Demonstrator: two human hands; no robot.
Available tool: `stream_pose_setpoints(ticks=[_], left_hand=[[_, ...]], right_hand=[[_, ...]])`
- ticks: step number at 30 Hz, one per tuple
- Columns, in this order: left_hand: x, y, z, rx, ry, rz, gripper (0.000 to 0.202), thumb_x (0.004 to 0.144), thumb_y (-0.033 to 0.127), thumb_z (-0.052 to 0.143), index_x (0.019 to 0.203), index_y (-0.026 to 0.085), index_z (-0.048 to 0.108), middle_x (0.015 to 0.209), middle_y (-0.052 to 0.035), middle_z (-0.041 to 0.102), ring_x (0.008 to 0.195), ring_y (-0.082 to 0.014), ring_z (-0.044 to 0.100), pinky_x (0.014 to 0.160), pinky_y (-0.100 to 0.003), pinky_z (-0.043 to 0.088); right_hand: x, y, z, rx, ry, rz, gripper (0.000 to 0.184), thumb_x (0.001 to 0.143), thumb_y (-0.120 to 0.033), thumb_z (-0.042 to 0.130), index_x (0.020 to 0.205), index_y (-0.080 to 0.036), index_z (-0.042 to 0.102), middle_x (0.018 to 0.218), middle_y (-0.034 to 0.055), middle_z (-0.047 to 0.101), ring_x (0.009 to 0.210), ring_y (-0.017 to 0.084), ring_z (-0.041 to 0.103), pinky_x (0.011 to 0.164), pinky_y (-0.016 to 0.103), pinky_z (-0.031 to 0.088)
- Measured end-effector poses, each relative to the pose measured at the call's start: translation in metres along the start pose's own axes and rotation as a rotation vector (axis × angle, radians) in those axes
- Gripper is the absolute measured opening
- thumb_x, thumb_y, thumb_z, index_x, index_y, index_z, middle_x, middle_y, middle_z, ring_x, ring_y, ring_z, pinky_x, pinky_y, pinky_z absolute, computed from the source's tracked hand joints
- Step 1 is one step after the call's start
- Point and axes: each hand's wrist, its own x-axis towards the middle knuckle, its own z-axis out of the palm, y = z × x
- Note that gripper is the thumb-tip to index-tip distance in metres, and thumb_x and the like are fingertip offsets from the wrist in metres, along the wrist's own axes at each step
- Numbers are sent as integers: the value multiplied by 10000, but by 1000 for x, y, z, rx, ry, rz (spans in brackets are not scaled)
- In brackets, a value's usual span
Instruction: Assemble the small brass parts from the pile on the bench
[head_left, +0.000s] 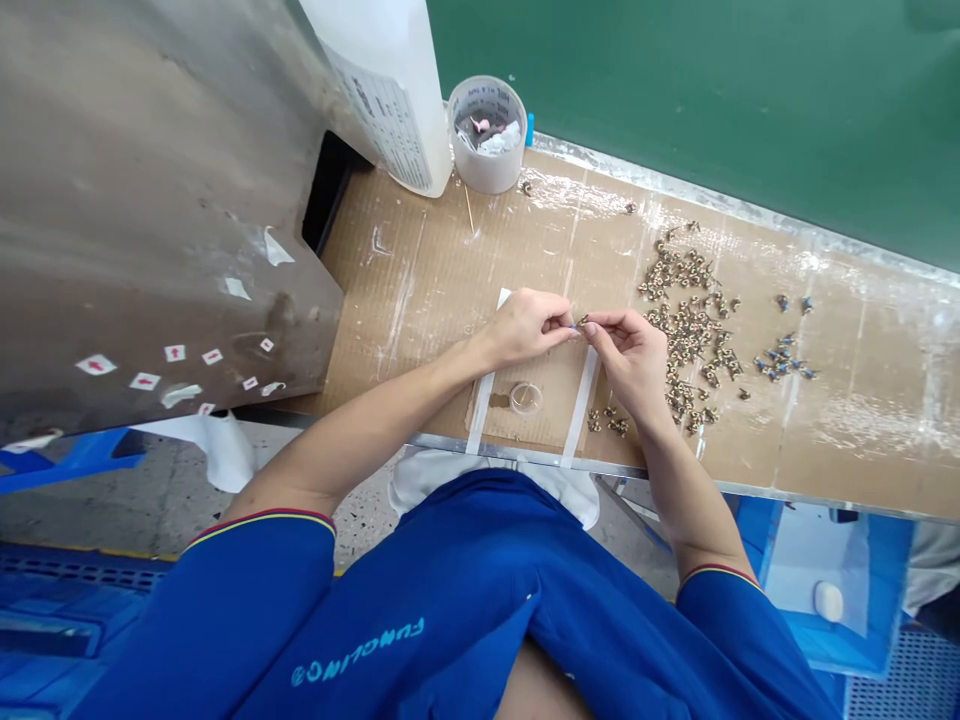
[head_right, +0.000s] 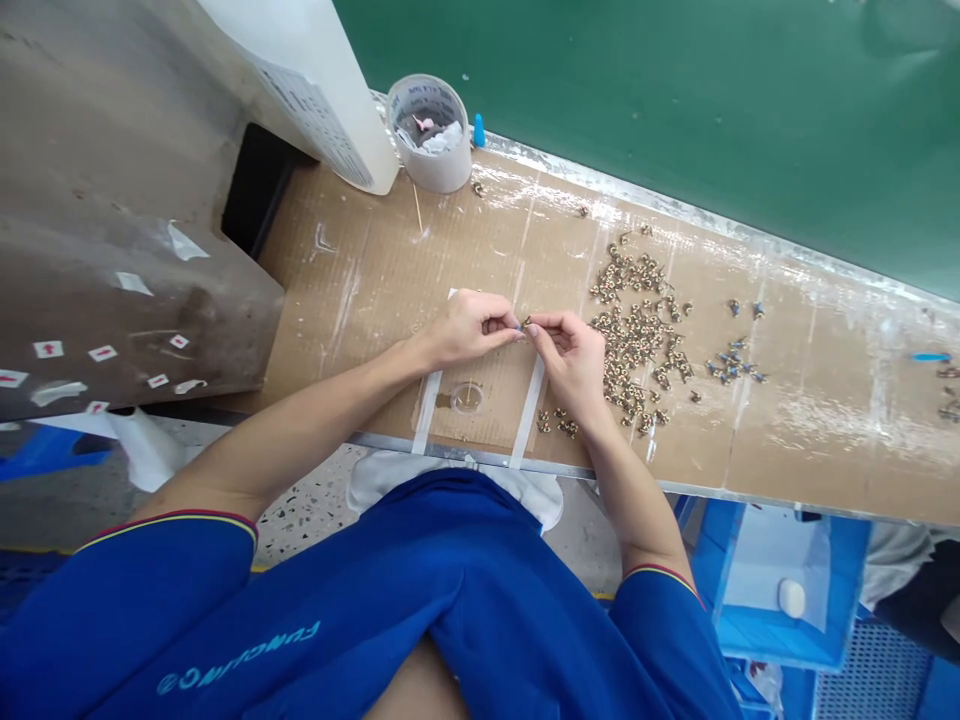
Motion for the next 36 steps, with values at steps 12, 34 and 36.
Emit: stream_pose_setpoints(ticks=[12, 34, 36], left_hand=[[1, -4, 1, 70, -28, 57, 222, 900, 244, 713, 710, 156, 639, 629, 14, 611, 581, -118, 531, 617, -256, 380], [-3, 1, 5, 195, -173, 38, 192, 920, 182, 650, 729, 165, 637, 755, -37, 679, 761, -198, 640, 748, -328, 455], [-3, 0, 5, 189, -162, 28, 180, 907, 177, 655, 728, 165, 640, 754, -35, 681, 762, -197, 637, 740, -325, 447]], right_hand=[[0, -1, -1, -117, -39, -10, 255, 865, -473, 752, 890, -220, 728, 855, 41, 782, 757, 187, 731, 725, 353, 614], [8, 4, -10, -157, -295, -17, 57, 838, -237, 675, 789, -220, 651, 759, 4, 691, 693, 154, 614, 688, 302, 526], [6, 4, -8, -182, -268, -16, 67, 838, -227, 676, 778, -223, 645, 753, 2, 690, 698, 156, 616, 701, 309, 534]])
